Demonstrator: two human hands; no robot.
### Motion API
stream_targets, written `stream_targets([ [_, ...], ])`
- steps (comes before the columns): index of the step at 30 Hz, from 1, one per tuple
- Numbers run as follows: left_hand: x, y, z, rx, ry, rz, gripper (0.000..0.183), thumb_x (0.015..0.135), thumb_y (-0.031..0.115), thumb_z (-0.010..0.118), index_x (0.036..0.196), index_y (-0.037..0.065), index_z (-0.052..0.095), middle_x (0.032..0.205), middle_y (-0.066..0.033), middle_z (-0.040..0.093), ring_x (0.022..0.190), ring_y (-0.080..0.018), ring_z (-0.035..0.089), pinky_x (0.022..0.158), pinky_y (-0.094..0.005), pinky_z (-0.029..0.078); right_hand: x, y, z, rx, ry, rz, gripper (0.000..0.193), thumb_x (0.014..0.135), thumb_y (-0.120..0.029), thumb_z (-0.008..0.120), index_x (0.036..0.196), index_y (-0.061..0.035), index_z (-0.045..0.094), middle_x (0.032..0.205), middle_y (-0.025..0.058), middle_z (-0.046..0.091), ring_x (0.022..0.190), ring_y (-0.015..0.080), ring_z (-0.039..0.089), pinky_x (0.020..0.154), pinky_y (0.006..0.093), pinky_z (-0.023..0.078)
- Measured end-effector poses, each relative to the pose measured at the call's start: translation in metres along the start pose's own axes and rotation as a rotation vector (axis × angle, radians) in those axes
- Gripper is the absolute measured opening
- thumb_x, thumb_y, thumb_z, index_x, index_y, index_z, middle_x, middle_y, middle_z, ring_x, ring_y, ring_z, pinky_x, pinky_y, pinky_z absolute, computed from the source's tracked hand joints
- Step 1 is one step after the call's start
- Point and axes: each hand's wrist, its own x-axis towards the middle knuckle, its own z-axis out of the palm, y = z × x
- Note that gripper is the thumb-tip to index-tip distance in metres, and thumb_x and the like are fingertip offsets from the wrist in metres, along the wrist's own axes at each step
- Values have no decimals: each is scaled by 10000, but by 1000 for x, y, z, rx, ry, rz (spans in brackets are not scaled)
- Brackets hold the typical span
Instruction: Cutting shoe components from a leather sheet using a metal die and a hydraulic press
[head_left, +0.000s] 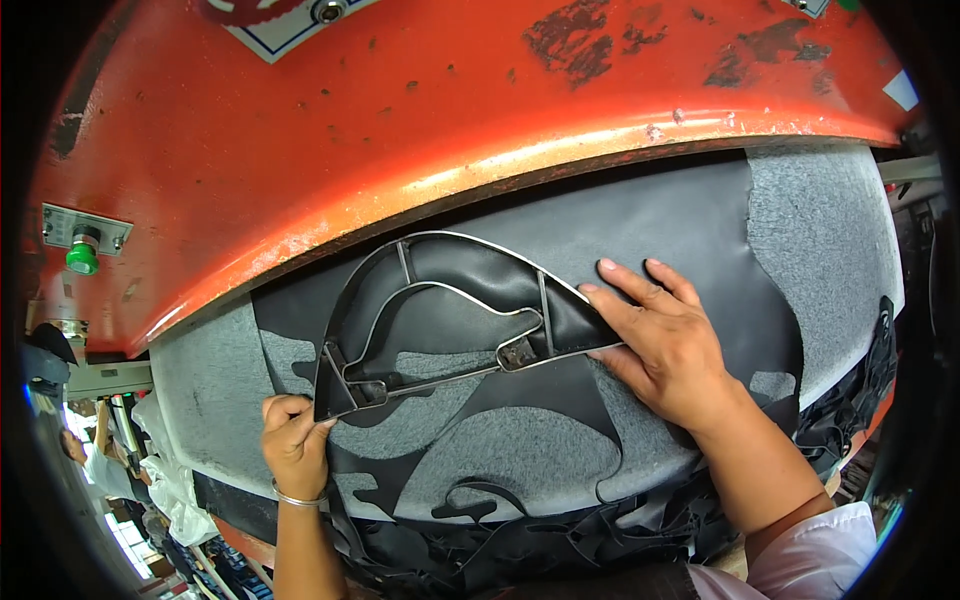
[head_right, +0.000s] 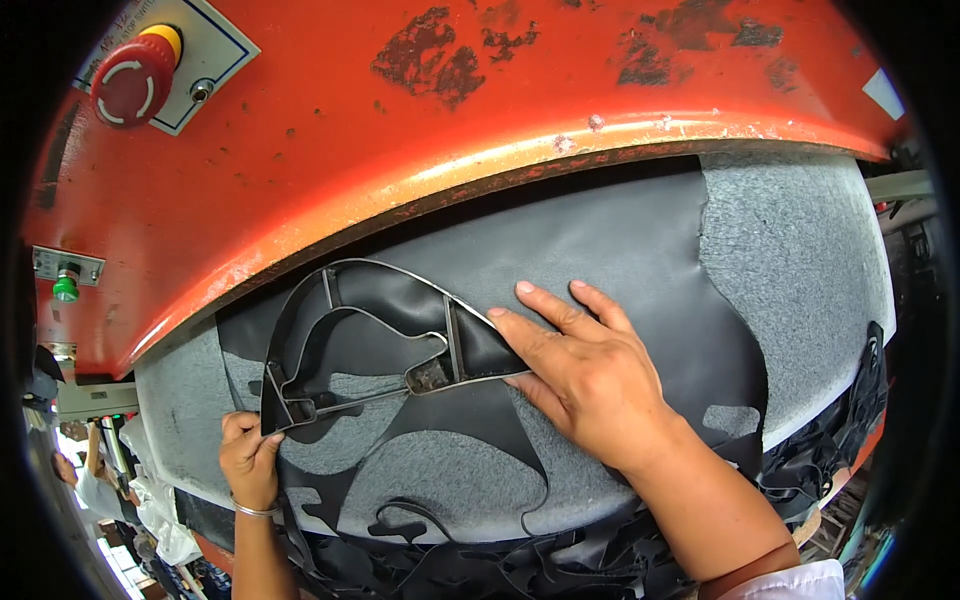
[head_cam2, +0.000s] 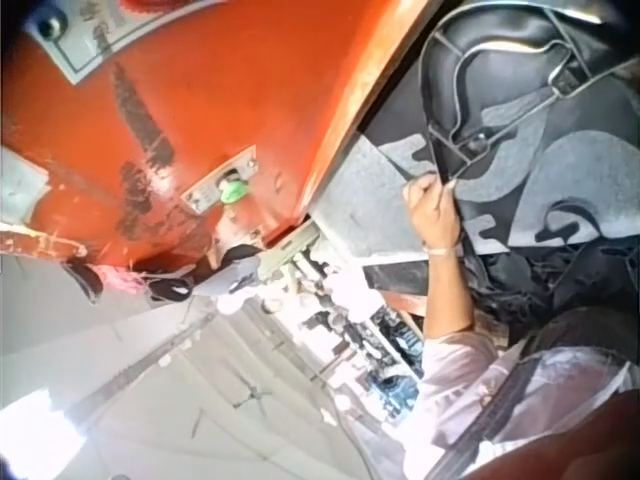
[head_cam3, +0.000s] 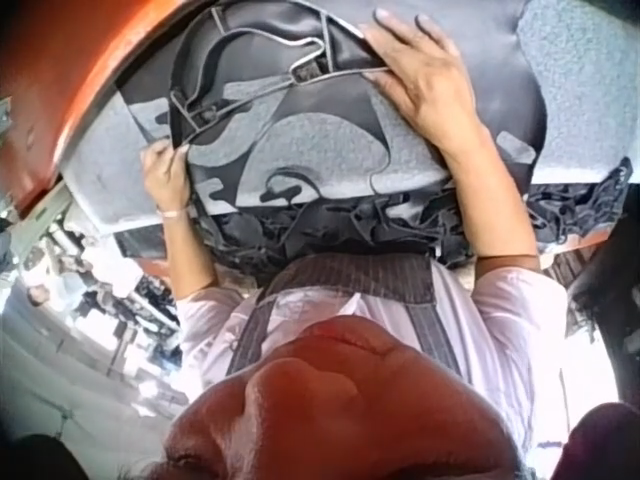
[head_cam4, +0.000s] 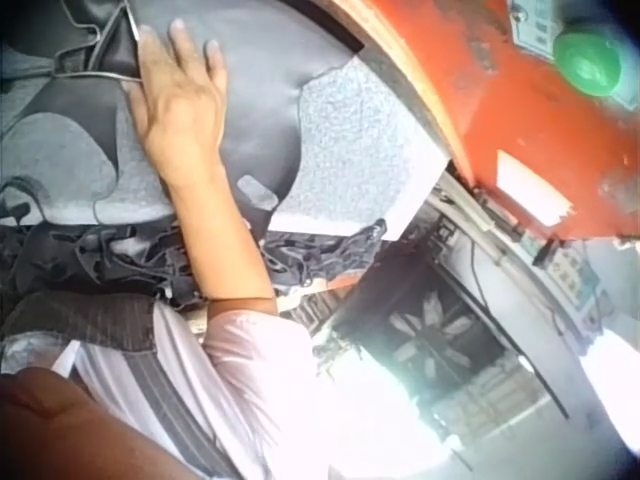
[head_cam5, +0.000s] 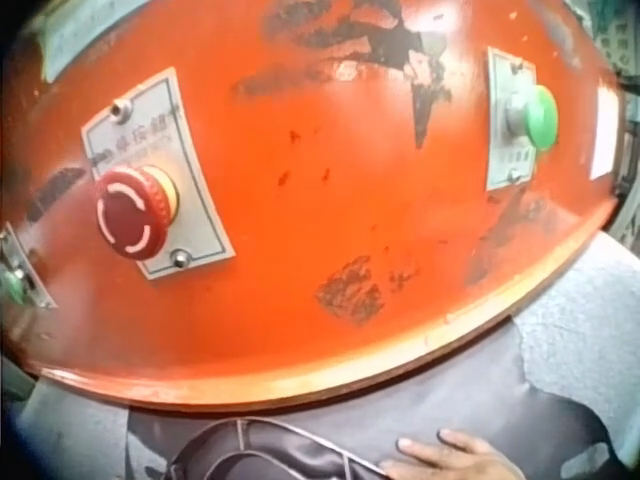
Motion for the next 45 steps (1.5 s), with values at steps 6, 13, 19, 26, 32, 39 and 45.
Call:
stream_targets([
  [6, 3, -3, 4, -11, 9, 5, 138, 706, 27, 757, 827, -1, 696, 804, -50, 584, 838, -219, 522, 782, -323, 421, -1, 2, 4, 3, 28, -5, 532, 701, -139, 773, 1210, -86, 629, 1128, 53, 675, 1191, 233, 573, 1042, 472, 383],
  [13, 0, 0, 9, -4, 56, 12, 138, 692, 22, 765, 810, -5, 697, 778, -55, 579, 815, -232, 522, 733, -330, 426, -2, 2, 9, -18, 7, -11, 553, 689, -137, 778, 1219, -85, 628, 1115, 59, 679, 1177, 232, 582, 1032, 474, 385],
  [19, -4, -6, 12, -11, 58, 21, 148, 692, 16, 755, 815, -13, 680, 781, -74, 579, 806, -252, 529, 734, -338, 428, -6, -1, 17, -67, -17, -13, 569, 693, -147, 779, 1235, -72, 619, 1127, 75, 672, 1175, 243, 582, 1019, 465, 389],
  [26, -8, -19, 17, 76, 50, 52, 154, 717, 12, 735, 841, -18, 648, 804, -90, 584, 804, -266, 548, 747, -337, 436, -7, 2, 30, -107, -8, 25, 561, 772, -197, 734, 1295, -77, 570, 1248, 127, 619, 1216, 285, 550, 1042, 456, 356],
  [32, -11, -21, 30, 18, 71, 56, 133, 759, 7, 719, 865, -25, 646, 818, -73, 589, 799, -218, 537, 747, -312, 430, -15, 6, 33, -43, -45, 52, 536, 797, -131, 712, 1307, -74, 561, 1283, 128, 604, 1268, 273, 517, 1073, 464, 314],
  [39, -22, -30, 35, -10, 67, -20, 131, 810, 4, 694, 884, -75, 621, 869, -75, 590, 836, -185, 534, 763, -266, 421, -23, 17, 38, 113, -5, 10, 547, 776, -104, 697, 1307, -86, 565, 1278, 146, 608, 1295, 267, 495, 1105, 461, 267],
  [45, -17, -28, 40, 26, 63, 17, 152, 795, 7, 706, 867, -70, 596, 854, -74, 576, 811, -200, 527, 745, -271, 420, -21, 21, 40, 54, 21, 10, 523, 773, -159, 741, 1267, -80, 590, 1233, 145, 632, 1260, 260, 529, 1091, 458, 299],
])
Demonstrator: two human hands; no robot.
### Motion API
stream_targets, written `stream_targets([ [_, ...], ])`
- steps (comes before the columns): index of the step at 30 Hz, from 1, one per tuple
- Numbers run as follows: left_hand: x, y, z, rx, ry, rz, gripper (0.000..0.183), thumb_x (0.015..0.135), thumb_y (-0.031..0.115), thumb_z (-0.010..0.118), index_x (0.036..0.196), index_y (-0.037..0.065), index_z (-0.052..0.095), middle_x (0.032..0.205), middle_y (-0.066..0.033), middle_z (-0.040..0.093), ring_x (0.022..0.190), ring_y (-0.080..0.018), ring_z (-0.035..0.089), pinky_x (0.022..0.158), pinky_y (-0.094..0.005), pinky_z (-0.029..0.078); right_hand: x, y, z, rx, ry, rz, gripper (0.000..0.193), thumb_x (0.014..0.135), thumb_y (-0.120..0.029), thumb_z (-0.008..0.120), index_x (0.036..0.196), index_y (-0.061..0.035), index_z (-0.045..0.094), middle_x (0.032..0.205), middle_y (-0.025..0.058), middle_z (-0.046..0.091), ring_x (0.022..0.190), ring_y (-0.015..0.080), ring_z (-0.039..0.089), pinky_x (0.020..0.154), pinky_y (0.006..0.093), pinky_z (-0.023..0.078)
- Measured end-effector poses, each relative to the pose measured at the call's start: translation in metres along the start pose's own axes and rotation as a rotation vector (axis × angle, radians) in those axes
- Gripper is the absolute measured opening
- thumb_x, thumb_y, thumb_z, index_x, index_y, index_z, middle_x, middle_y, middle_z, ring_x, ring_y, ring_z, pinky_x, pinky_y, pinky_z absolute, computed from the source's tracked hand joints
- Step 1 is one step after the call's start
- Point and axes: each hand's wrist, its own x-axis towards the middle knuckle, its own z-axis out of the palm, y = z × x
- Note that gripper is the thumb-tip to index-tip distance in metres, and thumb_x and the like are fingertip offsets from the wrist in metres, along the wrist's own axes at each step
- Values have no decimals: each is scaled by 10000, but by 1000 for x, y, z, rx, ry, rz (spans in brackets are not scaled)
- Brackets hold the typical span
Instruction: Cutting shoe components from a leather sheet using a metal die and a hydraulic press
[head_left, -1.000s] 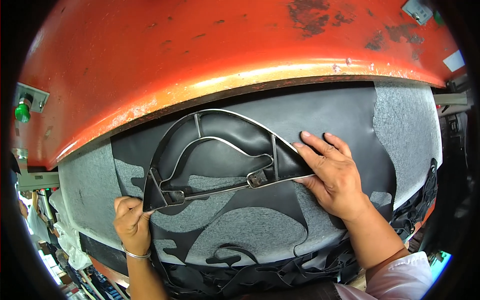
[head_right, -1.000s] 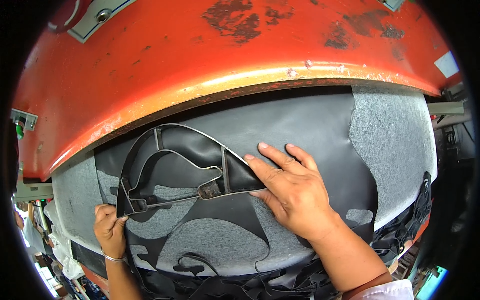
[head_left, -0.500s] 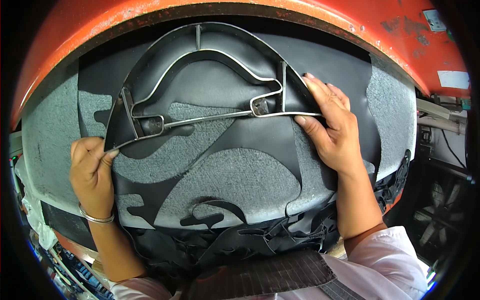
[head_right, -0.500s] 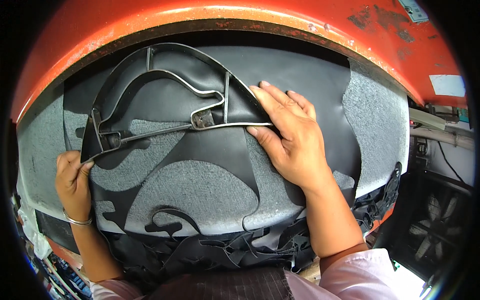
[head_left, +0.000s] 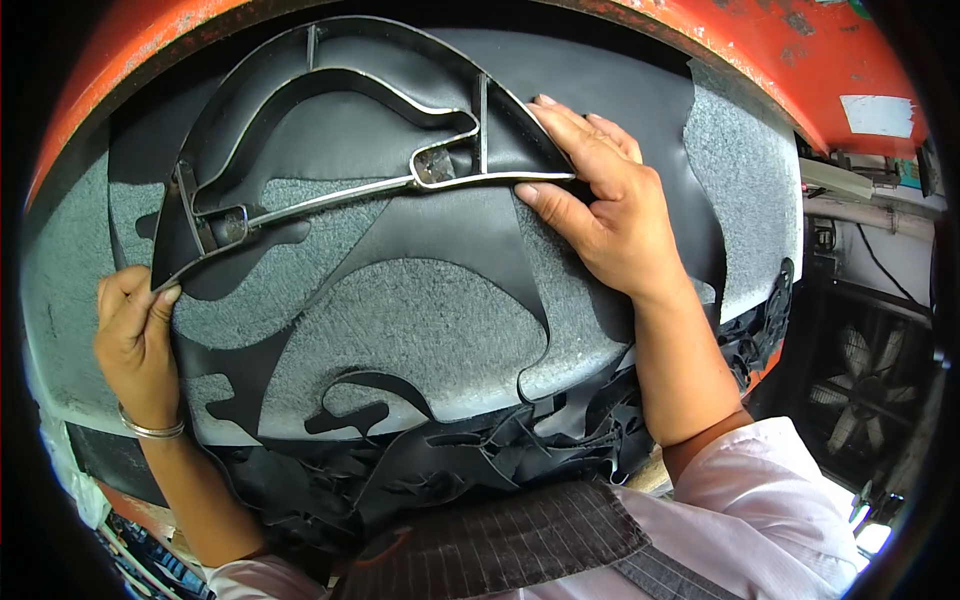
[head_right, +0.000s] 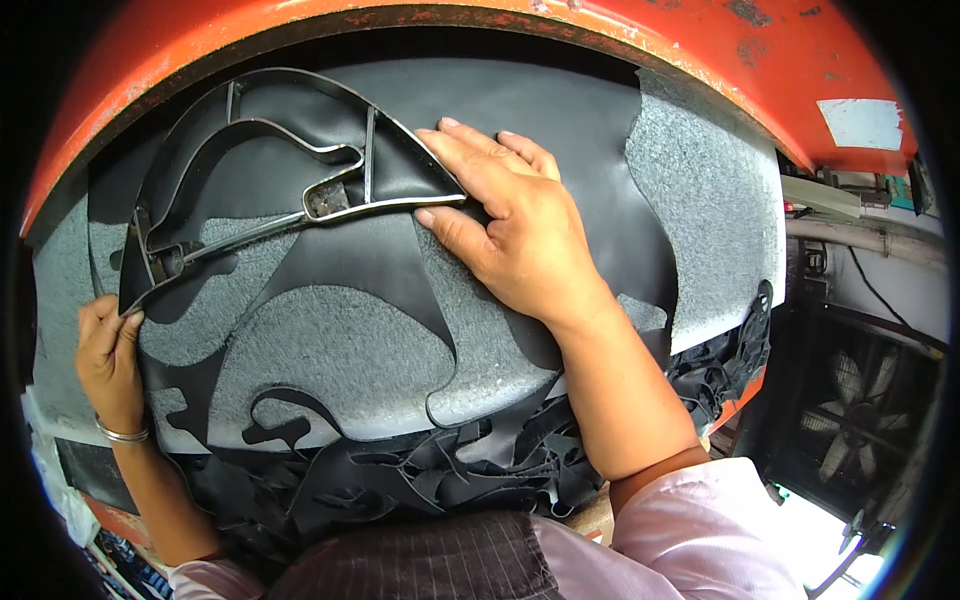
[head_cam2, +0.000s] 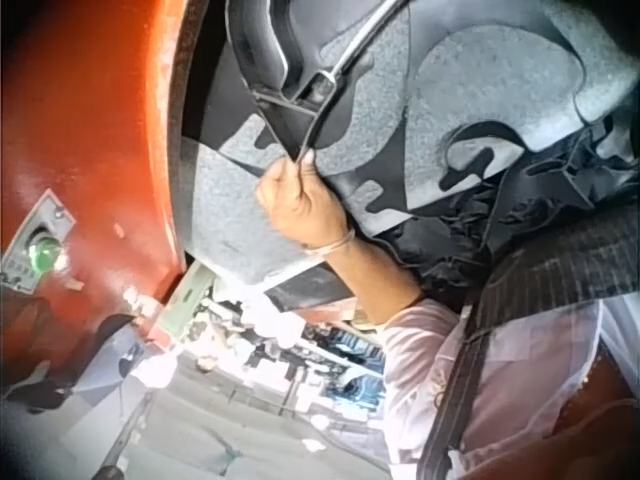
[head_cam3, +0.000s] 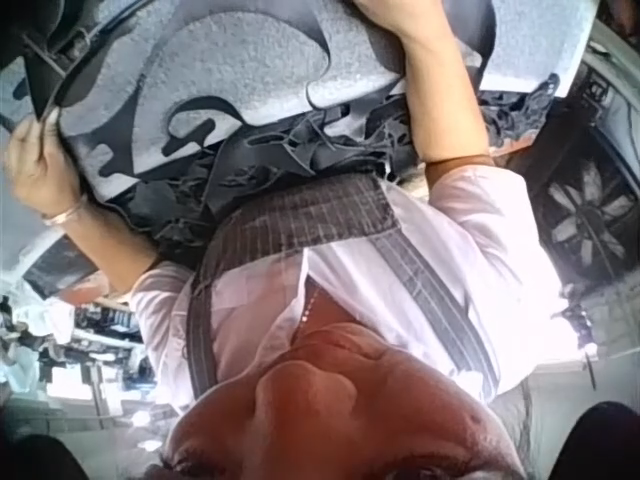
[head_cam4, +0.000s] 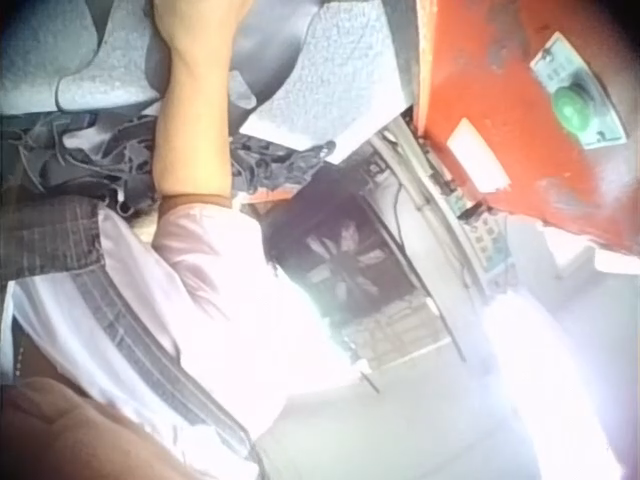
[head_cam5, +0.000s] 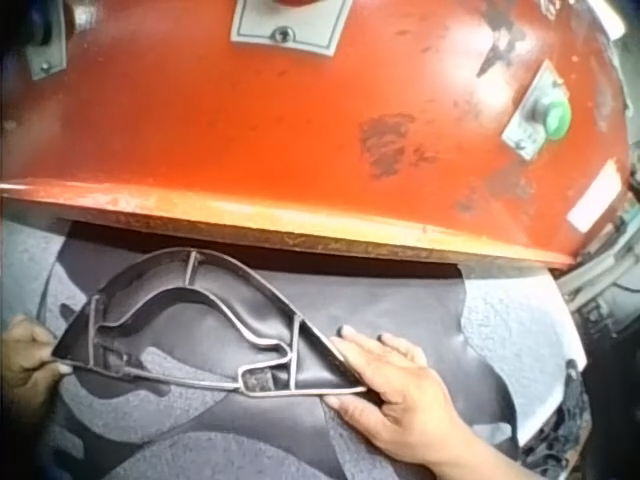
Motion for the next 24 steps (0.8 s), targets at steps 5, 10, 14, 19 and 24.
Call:
stream_targets([
  [5, 9, 6, -21, 115, 23, 57, 205, 747, 26, 736, 826, -59, 568, 825, -95, 561, 795, -248, 535, 733, -309, 435, 12, -13, -7, -52, -24, -9, 571, 775, -173, 749, 1301, -50, 564, 1306, 174, 584, 1240, 297, 542, 1099, 463, 309],
  [10, 15, 19, -21, 133, 14, 46, 197, 673, 11, 744, 817, -27, 615, 809, -102, 586, 815, -285, 562, 741, -367, 459, 14, -18, -17, -89, -41, 45, 551, 732, -133, 757, 1254, -58, 596, 1227, 138, 633, 1208, 276, 562, 1055, 470, 358],
  [14, 9, 17, -23, 119, 36, 93, 168, 712, 49, 737, 821, -7, 621, 792, -93, 576, 788, -281, 549, 735, -365, 445, 13, -19, -15, -73, -23, 19, 582, 679, -116, 772, 1233, -41, 612, 1193, 132, 650, 1191, 276, 575, 1050, 480, 357],
  [19, 14, 28, -25, 105, 49, 51, 136, 722, 36, 735, 840, 7, 674, 788, -67, 591, 791, -244, 543, 744, -337, 436, 19, -19, -26, -54, -40, 16, 592, 647, -86, 776, 1218, -45, 624, 1153, 105, 669, 1200, 258, 575, 1053, 492, 347],
  [24, 17, 29, -24, 111, 46, 45, 131, 721, 28, 737, 836, 8, 680, 779, -65, 590, 795, -240, 541, 748, -332, 434, 22, -14, -31, 0, -45, 0, 544, 666, -85, 774, 1191, -63, 633, 1167, 68, 671, 1217, 256, 566, 1057, 492, 351],
])
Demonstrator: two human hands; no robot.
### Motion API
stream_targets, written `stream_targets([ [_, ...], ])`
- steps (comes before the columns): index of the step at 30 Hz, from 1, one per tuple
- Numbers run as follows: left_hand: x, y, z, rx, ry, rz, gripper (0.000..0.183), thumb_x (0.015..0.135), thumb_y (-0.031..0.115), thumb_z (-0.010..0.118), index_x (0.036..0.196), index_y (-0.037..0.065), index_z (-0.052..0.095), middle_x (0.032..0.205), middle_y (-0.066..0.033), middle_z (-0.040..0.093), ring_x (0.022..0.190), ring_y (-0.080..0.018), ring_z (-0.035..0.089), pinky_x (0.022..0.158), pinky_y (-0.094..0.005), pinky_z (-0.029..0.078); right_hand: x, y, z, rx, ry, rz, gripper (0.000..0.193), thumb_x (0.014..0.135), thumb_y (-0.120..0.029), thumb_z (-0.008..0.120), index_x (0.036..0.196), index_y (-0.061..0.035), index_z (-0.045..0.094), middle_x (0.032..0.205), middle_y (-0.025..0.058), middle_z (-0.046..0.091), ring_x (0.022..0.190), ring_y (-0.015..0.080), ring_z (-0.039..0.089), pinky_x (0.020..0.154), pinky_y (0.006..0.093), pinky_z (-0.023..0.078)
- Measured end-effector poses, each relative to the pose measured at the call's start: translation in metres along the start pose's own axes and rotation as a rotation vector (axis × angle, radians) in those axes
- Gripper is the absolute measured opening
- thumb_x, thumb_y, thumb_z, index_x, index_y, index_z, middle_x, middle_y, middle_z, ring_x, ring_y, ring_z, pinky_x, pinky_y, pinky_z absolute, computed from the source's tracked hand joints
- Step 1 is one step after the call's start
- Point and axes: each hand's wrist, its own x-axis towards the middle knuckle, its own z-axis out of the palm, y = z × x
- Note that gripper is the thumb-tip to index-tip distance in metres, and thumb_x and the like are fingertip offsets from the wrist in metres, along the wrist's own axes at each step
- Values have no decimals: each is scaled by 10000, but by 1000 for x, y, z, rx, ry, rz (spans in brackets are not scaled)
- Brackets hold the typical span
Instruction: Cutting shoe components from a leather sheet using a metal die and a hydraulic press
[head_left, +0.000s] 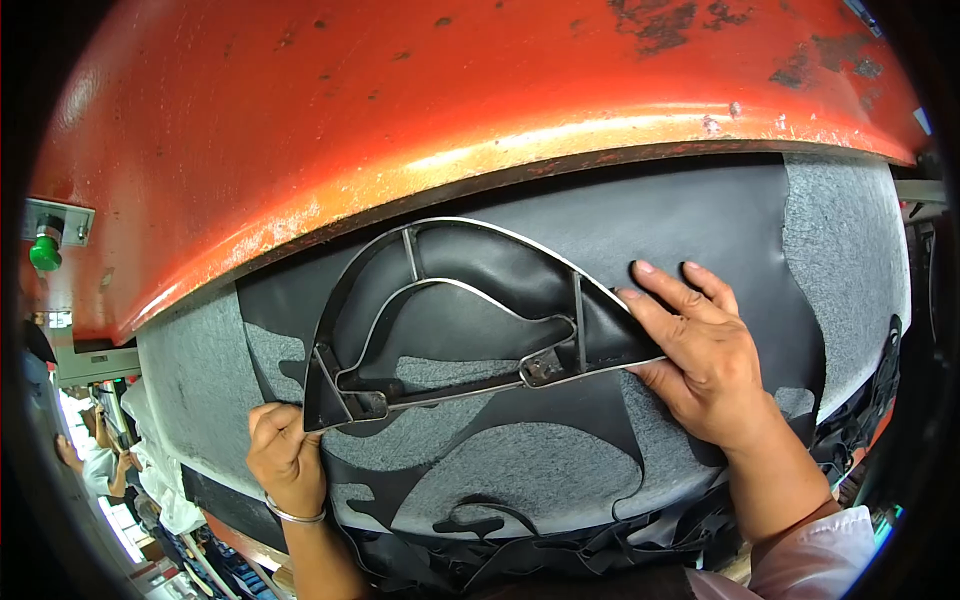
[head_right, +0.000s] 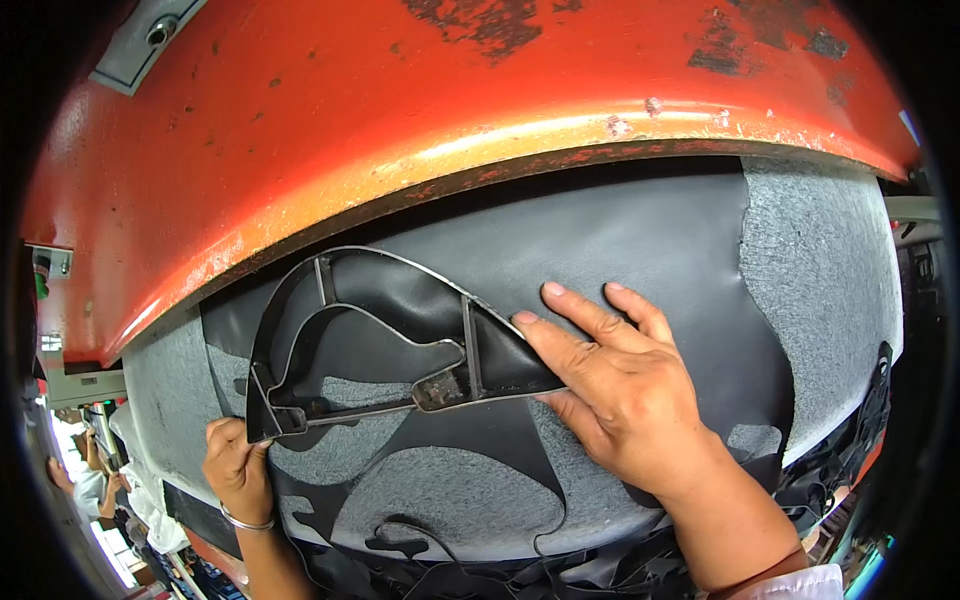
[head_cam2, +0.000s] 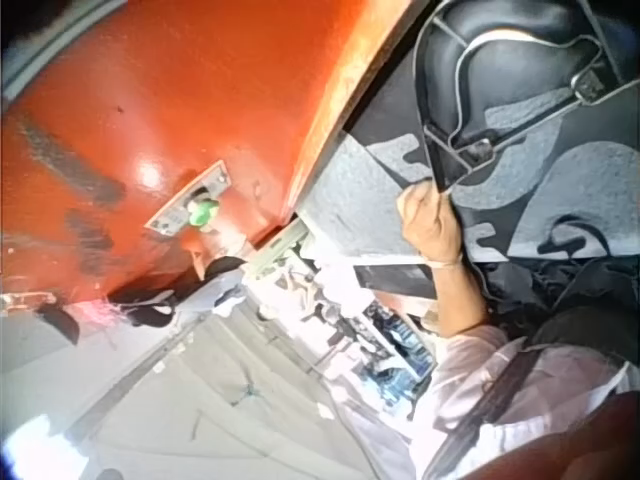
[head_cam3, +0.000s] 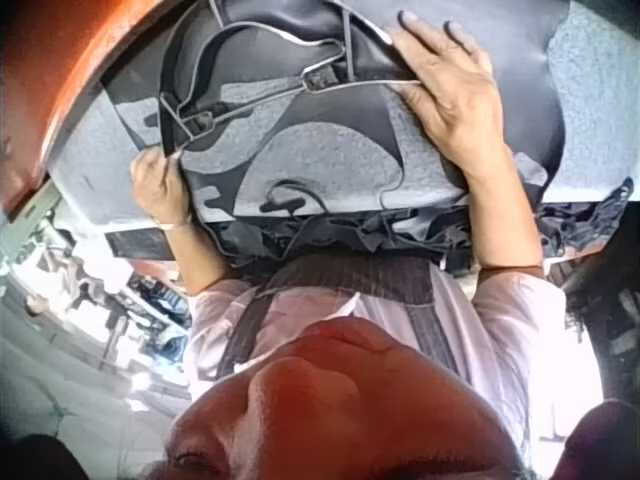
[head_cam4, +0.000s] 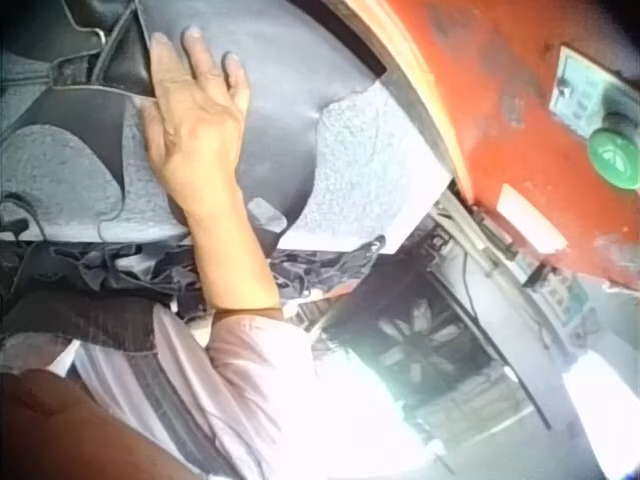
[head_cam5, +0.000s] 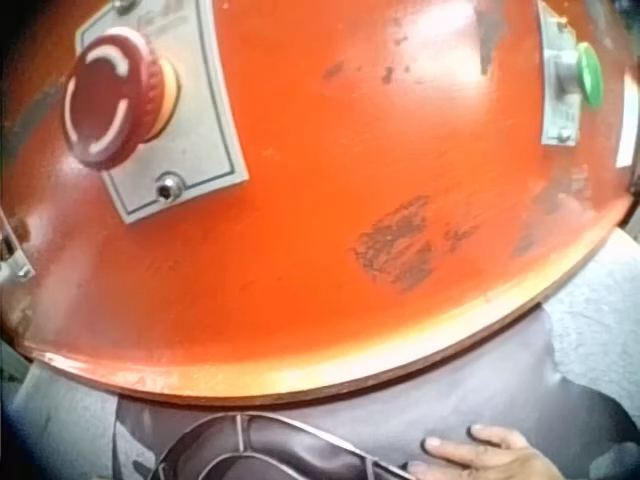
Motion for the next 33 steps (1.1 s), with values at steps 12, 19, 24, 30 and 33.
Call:
stream_targets([
  [12, -6, -1, -12, -20, 45, 47, 172, 661, -20, 744, 807, -27, 654, 804, -117, 614, 796, -296, 590, 751, -369, 468, -6, -14, -6, -55, 18, -4, 551, 729, -154, 769, 1249, -71, 606, 1197, 168, 639, 1184, 278, 574, 1055, 471, 352],
  [19, -33, 2, -23, -126, 134, 55, 177, 668, 42, 784, 831, 29, 717, 817, -73, 669, 790, -253, 605, 723, -343, 491, -35, -21, 3, -22, 50, -54, 533, 788, -198, 731, 1285, -87, 577, 1281, 176, 592, 1207, 302, 547, 1082, 469, 322],
  [24, -56, -2, -28, -157, 123, 31, 183, 701, 117, 782, 864, 48, 733, 872, -67, 679, 843, -258, 600, 769, -356, 485, -53, -34, 2, -21, 78, -93, 525, 803, -214, 721, 1287, -80, 569, 1290, 177, 587, 1230, 312, 531, 1089, 474, 313],
  [30, -72, -2, -56, -363, -93, -201, 356, 749, 236, 788, 1047, 54, 718, 1034, -129, 672, 1010, -293, 621, 890, -372, 490, -82, -78, -19, 205, 448, 62, 618, 828, -241, 727, 1353, -17, 491, 1376, 196, 508, 1306, 317, 455, 1091, 394, 329],
  [33, -59, 8, -105, -391, 41, -64, 289, 809, 219, 741, 1037, 44, 717, 986, -140, 677, 980, -289, 638, 850, -350, 501, -58, -120, -73, 345, 993, 69, 546, 938, -233, 614, 1377, 37, 435, 1410, 204, 465, 1299, 296, 455, 1082, 374, 336],
])
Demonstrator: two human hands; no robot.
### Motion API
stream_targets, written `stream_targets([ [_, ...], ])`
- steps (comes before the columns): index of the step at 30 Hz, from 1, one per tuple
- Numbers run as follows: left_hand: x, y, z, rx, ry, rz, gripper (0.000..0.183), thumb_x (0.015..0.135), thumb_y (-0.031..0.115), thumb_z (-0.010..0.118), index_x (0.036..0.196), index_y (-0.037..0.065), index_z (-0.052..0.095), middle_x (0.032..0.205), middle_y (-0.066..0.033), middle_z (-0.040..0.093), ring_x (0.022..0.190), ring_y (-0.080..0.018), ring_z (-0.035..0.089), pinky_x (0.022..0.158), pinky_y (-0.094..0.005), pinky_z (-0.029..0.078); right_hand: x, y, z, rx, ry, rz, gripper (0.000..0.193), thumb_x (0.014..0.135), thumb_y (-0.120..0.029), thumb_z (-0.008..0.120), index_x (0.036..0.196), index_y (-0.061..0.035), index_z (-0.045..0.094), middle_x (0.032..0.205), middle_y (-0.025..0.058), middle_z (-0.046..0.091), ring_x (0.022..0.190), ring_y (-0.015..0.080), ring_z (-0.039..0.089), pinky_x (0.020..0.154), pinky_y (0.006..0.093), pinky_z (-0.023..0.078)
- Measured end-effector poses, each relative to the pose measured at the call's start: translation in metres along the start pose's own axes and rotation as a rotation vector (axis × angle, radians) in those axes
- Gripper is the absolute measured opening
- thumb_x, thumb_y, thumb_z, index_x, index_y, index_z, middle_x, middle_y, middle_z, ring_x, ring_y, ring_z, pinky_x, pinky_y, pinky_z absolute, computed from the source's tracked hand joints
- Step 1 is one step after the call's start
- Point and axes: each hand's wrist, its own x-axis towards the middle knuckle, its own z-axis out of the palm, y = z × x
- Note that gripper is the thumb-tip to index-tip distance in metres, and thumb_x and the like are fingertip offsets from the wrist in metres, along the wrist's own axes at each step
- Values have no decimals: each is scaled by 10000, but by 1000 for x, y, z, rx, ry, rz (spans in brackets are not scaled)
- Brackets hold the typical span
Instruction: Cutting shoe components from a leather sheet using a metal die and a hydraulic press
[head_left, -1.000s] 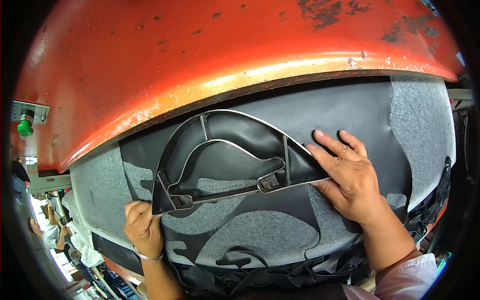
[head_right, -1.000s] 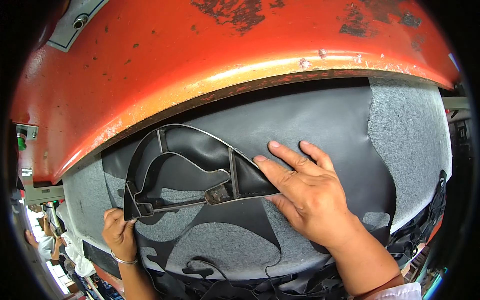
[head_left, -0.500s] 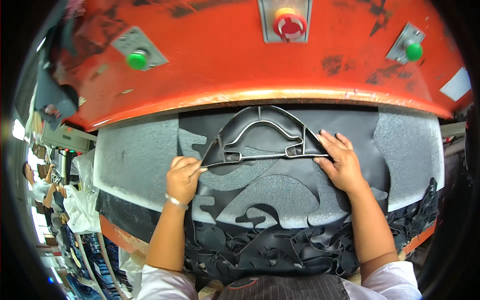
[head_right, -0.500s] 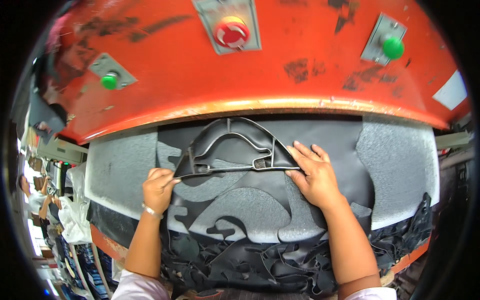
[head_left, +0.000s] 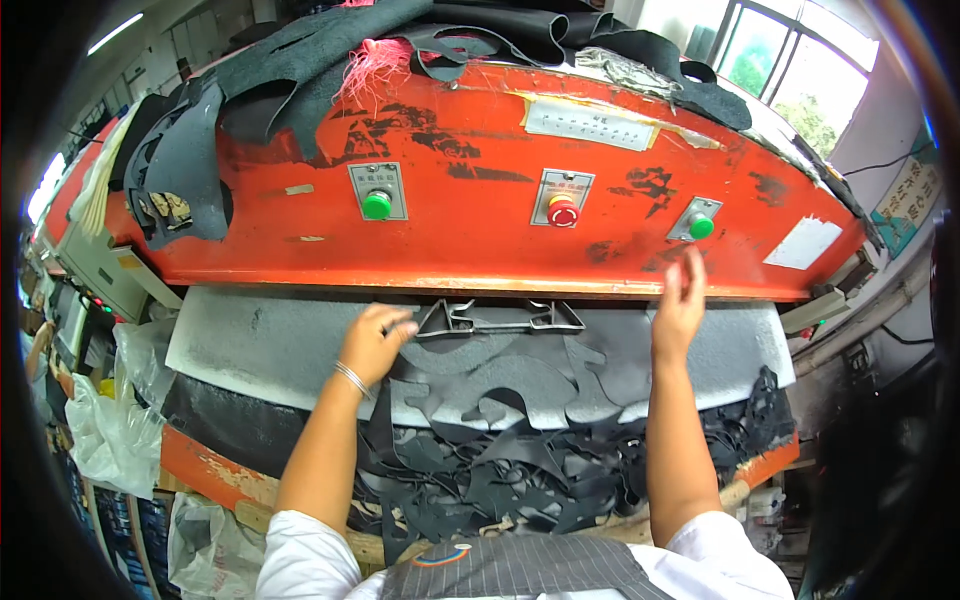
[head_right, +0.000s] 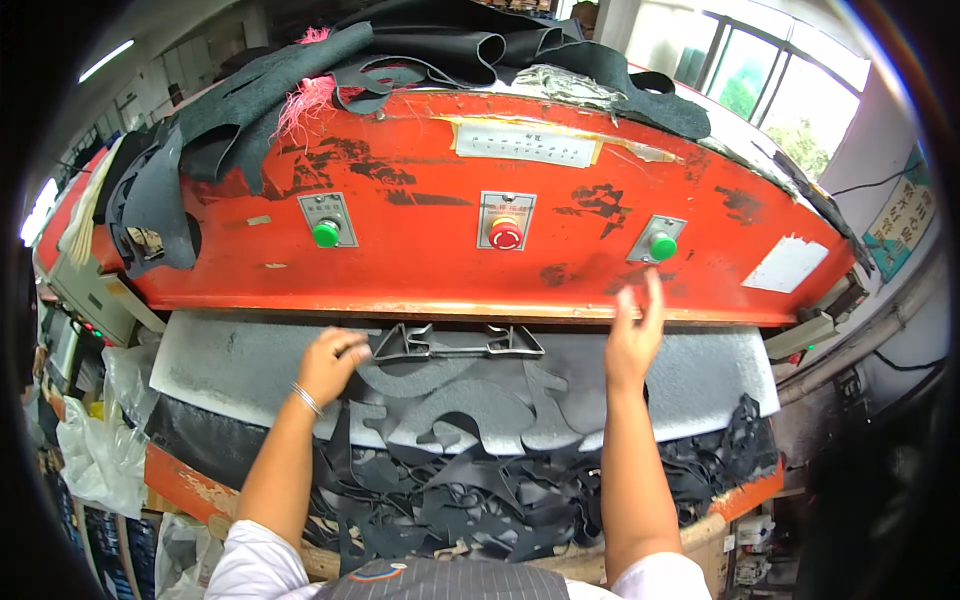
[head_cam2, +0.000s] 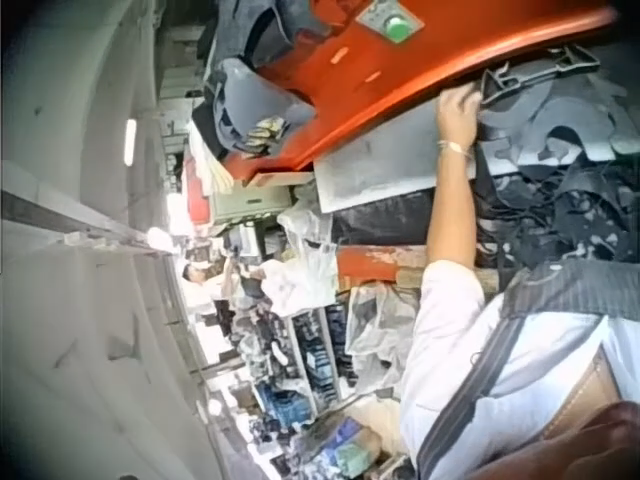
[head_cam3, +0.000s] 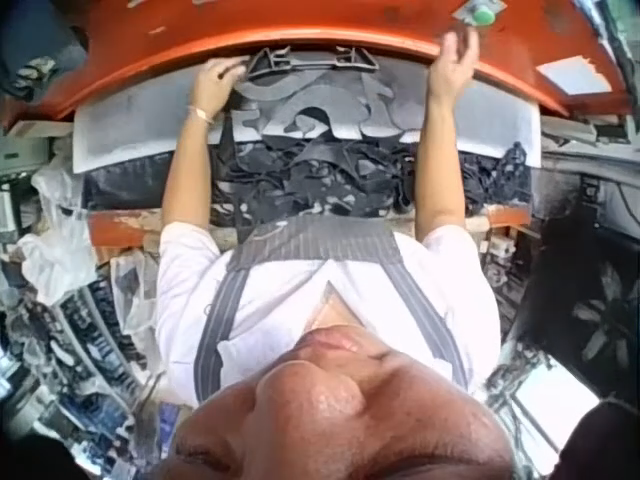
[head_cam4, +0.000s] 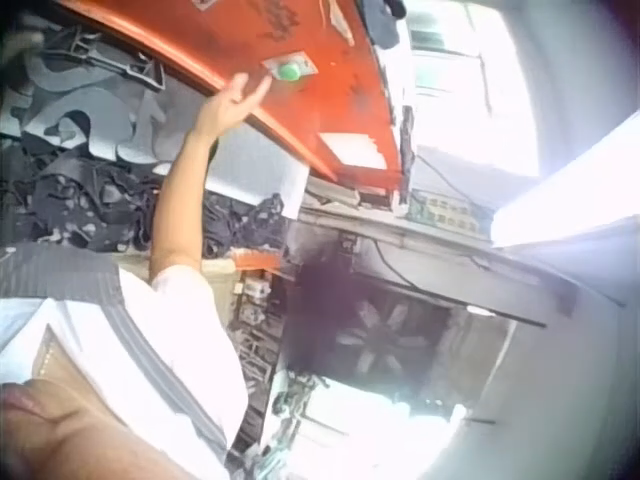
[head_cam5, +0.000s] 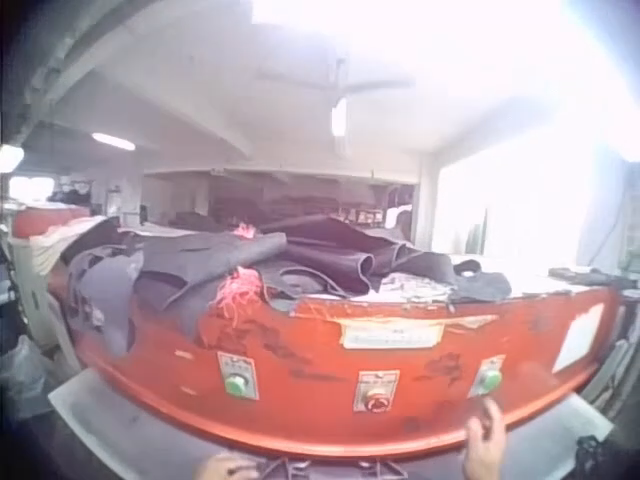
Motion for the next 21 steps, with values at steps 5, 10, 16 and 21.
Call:
stream_targets([
  [5, 35, 104, -55, 15, 535, 569, 125, 846, 160, 701, 832, 36, 698, 756, -74, 616, 706, -248, 541, 652, -363, 446, 88, -24, 11, -210, 426, -71, 603, 1019, -358, 419, 1472, 13, 276, 1522, 271, 246, 1430, 363, 226, 1157, 445, 186],
  [10, 43, 113, -88, 520, 267, 573, 185, 862, 194, 651, 721, 75, 645, 739, -69, 580, 728, -275, 528, 685, -410, 424, 74, -54, 10, -276, 303, 75, 733, 1003, -476, 382, 1514, -7, 145, 1553, 319, 16, 1467, 399, 2, 1178, 459, 36],
  [16, -65, 151, -96, 91, -67, 355, 350, 903, 271, 605, 637, 50, 550, 677, -141, 505, 680, -337, 520, 630, -457, 418, -28, -76, -69, -18, -157, -15, 687, 931, -334, 605, 1464, -9, 319, 1551, 246, 194, 1428, 363, 238, 1149, 448, 213],
  [21, -237, 134, -56, -49, -506, 128, 268, 883, 382, 630, 859, 139, 739, 803, -66, 658, 774, -274, 641, 704, -394, 520, -203, -189, -109, -163, -1359, -264, 688, 730, -482, 764, 1213, -23, 593, 1153, 177, 625, 1068, 348, 573, 928, 416, 453],
])
